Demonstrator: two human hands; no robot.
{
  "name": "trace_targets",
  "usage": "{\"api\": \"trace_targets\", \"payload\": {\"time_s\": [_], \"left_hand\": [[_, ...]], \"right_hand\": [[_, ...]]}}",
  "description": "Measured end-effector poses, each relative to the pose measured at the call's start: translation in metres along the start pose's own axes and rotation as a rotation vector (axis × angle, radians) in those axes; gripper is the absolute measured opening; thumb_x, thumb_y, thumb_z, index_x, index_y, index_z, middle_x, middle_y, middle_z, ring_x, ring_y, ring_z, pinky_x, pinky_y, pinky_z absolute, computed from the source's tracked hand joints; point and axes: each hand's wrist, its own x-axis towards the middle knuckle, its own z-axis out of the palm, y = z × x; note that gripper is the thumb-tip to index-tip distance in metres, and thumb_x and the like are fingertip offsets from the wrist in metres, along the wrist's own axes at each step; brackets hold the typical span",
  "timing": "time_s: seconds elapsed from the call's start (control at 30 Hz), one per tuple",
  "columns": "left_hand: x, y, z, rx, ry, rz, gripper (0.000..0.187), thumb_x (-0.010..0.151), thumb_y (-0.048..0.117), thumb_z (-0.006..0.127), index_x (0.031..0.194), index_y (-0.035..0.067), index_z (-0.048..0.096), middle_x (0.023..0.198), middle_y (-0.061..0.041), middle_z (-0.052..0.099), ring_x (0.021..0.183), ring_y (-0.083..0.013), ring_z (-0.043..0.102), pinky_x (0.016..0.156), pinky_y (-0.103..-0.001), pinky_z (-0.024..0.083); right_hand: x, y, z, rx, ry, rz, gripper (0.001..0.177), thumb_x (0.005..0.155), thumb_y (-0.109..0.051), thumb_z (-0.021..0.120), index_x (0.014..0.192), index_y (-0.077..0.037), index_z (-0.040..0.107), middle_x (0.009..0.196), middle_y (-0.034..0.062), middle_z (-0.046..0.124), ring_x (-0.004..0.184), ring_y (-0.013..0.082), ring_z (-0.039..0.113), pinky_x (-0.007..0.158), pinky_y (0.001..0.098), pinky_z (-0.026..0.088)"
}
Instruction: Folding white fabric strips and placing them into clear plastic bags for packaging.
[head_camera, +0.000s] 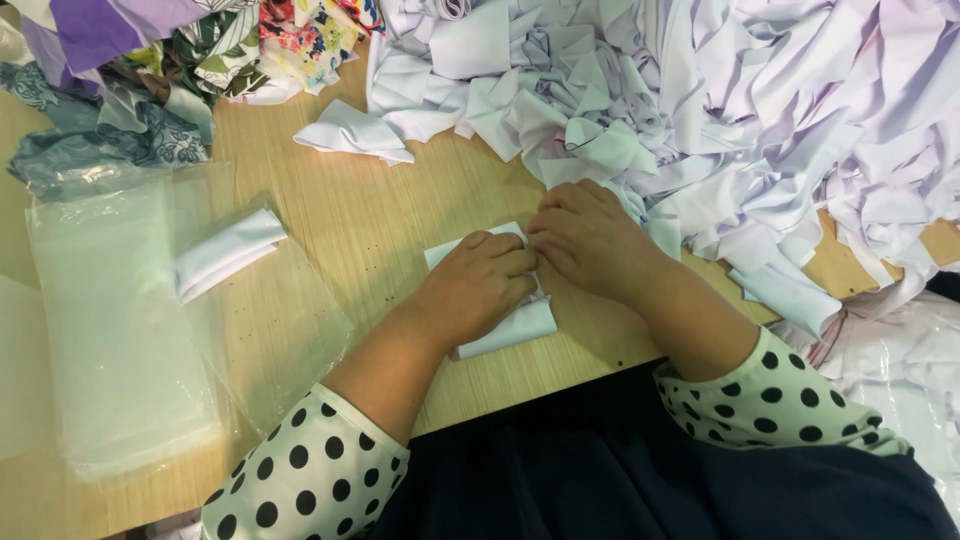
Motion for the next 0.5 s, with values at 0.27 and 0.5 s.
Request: {"api": "trace_targets", "payload": {"time_s": [0.27, 0.5], "left_hand": [[0.0, 0.004, -0.005, -0.005, -0.219, -0.083, 0.011, 0.096, 0.01, 0.065, 0.091, 0.01, 0.075, 0.095, -0.002, 0.07, 0.112, -0.0174, 0.06, 0.1, -0.035, 0.044], [0.009, 0.005, -0.026, -0.048, -0.527, -0.199, 0.021, 0.101, 0.019, 0.056, 0.107, 0.019, 0.076, 0.111, 0.003, 0.073, 0.125, -0.0162, 0.057, 0.107, -0.036, 0.042]], "right_hand": [[-0.052, -0.04, -0.009, 0.119, -0.009, 0.089, 0.01, 0.093, -0.024, 0.069, 0.1, -0.017, 0.073, 0.098, 0.0016, 0.064, 0.095, 0.024, 0.063, 0.085, 0.0374, 0.05], [-0.058, -0.049, 0.003, 0.123, -0.04, 0.163, 0.027, 0.092, -0.037, 0.072, 0.109, -0.015, 0.073, 0.094, 0.003, 0.064, 0.095, 0.0255, 0.063, 0.085, 0.0398, 0.048]]}}
